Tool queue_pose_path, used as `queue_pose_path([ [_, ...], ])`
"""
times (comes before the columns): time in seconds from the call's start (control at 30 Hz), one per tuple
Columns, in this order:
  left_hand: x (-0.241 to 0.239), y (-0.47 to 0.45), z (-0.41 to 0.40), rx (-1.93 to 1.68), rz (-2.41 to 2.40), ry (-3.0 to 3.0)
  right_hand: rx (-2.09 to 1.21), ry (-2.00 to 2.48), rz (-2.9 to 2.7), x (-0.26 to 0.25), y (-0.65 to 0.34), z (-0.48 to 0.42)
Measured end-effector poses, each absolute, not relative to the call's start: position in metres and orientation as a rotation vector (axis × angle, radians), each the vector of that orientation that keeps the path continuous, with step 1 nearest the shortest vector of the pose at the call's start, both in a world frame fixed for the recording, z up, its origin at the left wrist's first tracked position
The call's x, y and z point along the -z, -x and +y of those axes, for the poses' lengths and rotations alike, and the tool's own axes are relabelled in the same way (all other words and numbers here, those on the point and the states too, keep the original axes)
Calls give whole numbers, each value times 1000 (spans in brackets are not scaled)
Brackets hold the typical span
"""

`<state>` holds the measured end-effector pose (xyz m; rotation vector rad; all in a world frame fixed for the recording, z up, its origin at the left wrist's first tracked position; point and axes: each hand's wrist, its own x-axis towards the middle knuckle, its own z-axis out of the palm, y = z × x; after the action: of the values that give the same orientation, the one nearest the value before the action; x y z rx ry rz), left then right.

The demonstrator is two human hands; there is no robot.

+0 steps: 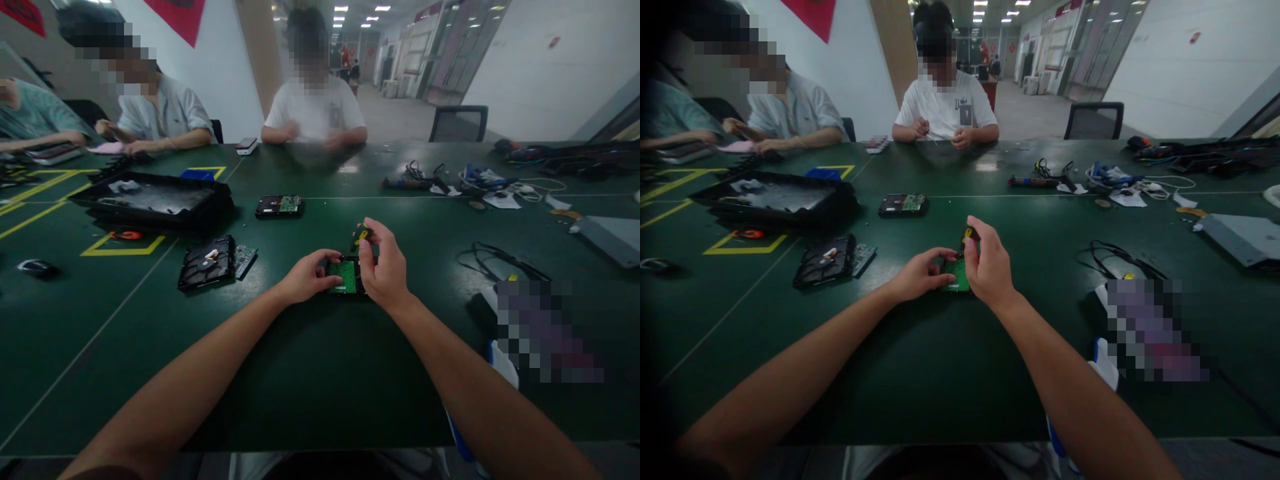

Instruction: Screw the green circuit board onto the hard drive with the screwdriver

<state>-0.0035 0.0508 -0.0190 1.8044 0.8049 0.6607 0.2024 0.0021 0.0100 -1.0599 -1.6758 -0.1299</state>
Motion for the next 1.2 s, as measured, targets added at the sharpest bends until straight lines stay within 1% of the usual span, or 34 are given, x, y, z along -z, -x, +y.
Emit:
queue_pose_path([
  [0.27,18,4,51,-646,805,-1801,208,1026,-1706,-14,-202,2],
  [0.47,22,5,53,-647,802,-1800,88,1045,-1627,-9,-202,2],
  [0.7,21,5,52,-648,802,-1807,209,1054,-1711,-17,-200,-1],
  [0.9,20,5,52,-645,811,-1817,111,1036,-1614,-11,-201,2],
  [1.07,19,5,52,-651,802,-1826,218,1056,-1646,-16,-202,0],
  [1.2,21,5,52,-666,788,-1800,237,1031,-1681,-18,-202,0],
])
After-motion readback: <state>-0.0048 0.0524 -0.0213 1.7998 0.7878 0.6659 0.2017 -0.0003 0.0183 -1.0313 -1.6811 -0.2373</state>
